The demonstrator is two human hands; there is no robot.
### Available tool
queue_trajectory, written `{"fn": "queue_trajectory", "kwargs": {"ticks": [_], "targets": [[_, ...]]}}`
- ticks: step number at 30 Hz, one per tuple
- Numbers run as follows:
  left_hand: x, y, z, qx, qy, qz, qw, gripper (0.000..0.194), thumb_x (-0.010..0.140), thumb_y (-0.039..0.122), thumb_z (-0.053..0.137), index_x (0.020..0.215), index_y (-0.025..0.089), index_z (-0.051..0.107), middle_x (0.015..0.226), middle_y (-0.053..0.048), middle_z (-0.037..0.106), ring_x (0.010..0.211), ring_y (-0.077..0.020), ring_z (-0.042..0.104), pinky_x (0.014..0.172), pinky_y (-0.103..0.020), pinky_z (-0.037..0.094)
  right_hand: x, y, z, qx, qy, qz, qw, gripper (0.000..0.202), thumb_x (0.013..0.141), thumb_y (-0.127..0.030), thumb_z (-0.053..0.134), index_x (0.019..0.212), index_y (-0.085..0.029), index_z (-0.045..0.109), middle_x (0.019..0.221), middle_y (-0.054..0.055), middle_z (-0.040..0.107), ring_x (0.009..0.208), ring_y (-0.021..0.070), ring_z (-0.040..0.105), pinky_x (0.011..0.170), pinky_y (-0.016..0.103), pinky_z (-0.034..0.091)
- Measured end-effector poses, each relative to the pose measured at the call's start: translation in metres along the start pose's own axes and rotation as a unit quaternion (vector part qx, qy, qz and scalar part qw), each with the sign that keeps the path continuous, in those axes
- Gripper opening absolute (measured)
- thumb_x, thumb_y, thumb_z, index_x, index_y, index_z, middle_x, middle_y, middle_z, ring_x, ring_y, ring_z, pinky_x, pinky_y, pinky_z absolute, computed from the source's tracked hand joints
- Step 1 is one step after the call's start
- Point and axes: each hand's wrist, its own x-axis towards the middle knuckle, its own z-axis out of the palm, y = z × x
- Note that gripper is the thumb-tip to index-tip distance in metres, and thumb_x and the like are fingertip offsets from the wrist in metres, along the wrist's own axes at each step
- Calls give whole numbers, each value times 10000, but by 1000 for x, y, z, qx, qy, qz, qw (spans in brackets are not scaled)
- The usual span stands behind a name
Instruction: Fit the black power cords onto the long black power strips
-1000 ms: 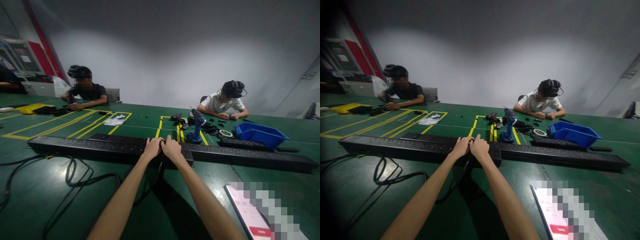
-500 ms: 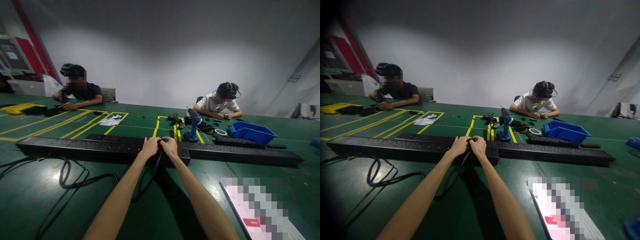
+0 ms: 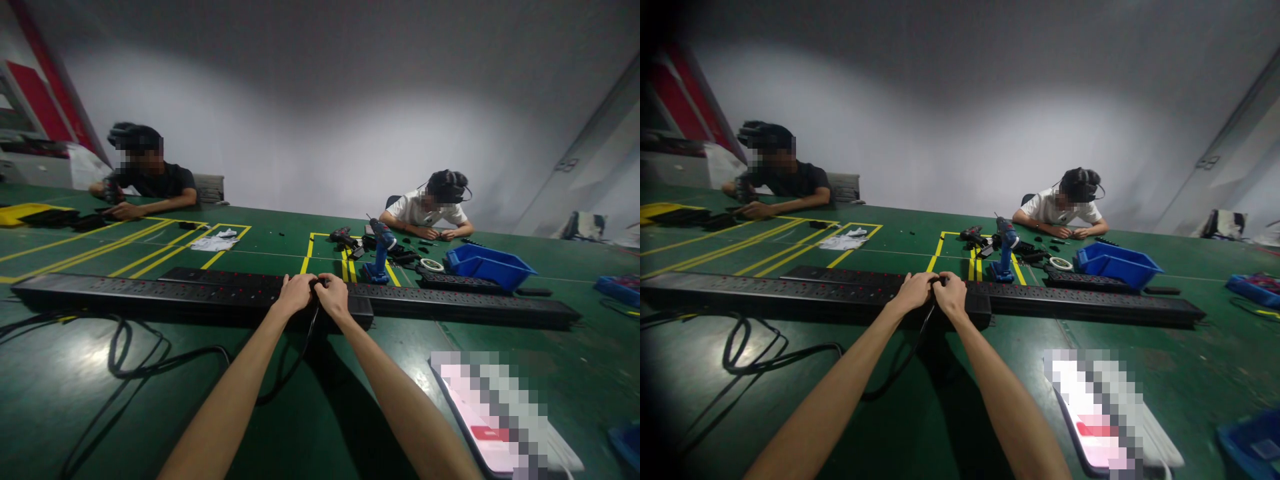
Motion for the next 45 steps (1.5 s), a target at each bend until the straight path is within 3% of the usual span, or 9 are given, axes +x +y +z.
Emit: {"fn": "queue_trajectory", "kwargs": {"ticks": [5, 9, 13, 17, 22, 29, 32, 37, 45], "targets": [[-1, -1, 2, 1, 5, 3, 1000, 441, 827, 135, 488, 1224, 290, 602, 1290, -53, 649, 1246, -265, 545, 1146, -608, 204, 14, -13, -10, 165, 63, 71, 982, 428, 770, -306, 573, 1148, -146, 696, 721, 18, 684, 627, 149, 609, 605, 230, 482], [-5, 2, -1, -9, 10, -3, 1000, 428, 816, 113, 472, 1164, 304, 632, 1251, -14, 671, 1211, -242, 568, 1164, -579, 184, 27, -51, -54, 294, 120, 30, 948, 531, 824, -315, 506, 1307, -103, 576, 669, -1, 632, 440, 100, 465, 426, 206, 387], [-6, 5, -5, -11, 2, -1, 1000, 438, 795, 97, 489, 1171, 278, 621, 1259, -44, 666, 1208, -249, 567, 1151, -584, 198, 7, -75, -95, 178, -74, -56, 980, 470, 815, -279, 528, 1256, -141, 611, 623, -8, 641, 440, 101, 497, 429, 190, 384], [-4, 5, -2, -6, 5, -7, 1000, 396, 823, 114, 474, 1143, 292, 625, 1234, -54, 675, 1203, -258, 573, 1136, -593, 214, -33, -57, -100, -17, -263, -73, 962, 389, 823, -255, 506, 1175, -197, 662, 708, 12, 704, 536, 130, 598, 527, 207, 442], [-3, 1, 5, -9, 31, -2, 999, 420, 822, 85, 446, 1135, 306, 621, 1226, -43, 676, 1195, -242, 576, 1133, -596, 215, -61, -24, -80, -189, -323, -108, 921, 389, 804, -256, 543, 1162, -238, 695, 1115, 59, 714, 995, 218, 662, 812, 261, 469], [-5, -2, 10, -33, 60, 16, 998, 419, 865, 103, 407, 1153, 308, 632, 1268, -33, 651, 1230, -226, 548, 1168, -609, 147, -52, -13, -82, -198, -382, -138, 892, 392, 795, -294, 596, 1174, -265, 691, 1071, 52, 725, 930, 210, 677, 771, 261, 467], [-6, -2, 10, -38, 70, 29, 996, 406, 893, 124, 379, 1136, 312, 644, 1273, -17, 647, 1238, -229, 540, 1172, -635, 107, -21, 1, -107, -163, -321, -97, 928, 322, 905, -331, 465, 1091, -236, 711, 932, 53, 733, 799, 171, 671, 711, 241, 446], [-7, 0, 10, -38, 71, 35, 996, 371, 921, 167, 384, 1120, 315, 660, 1269, -8, 652, 1234, -235, 544, 1176, -635, 113, 21, 71, -142, -311, 6, 34, 950, 444, 981, -400, 317, 1020, -194, 708, 1055, 138, 695, 995, 268, 618, 838, 364, 407], [-5, 3, 10, -45, 57, 27, 997, 366, 937, 178, 378, 1097, 323, 673, 1297, 10, 641, 1235, -220, 547, 1184, -605, 143, 27, 143, -124, -376, 110, 98, 915, 513, 997, -350, 245, 981, -174, 727, 1101, 133, 685, 1098, 274, 524, 1026, 509, 170]]}}
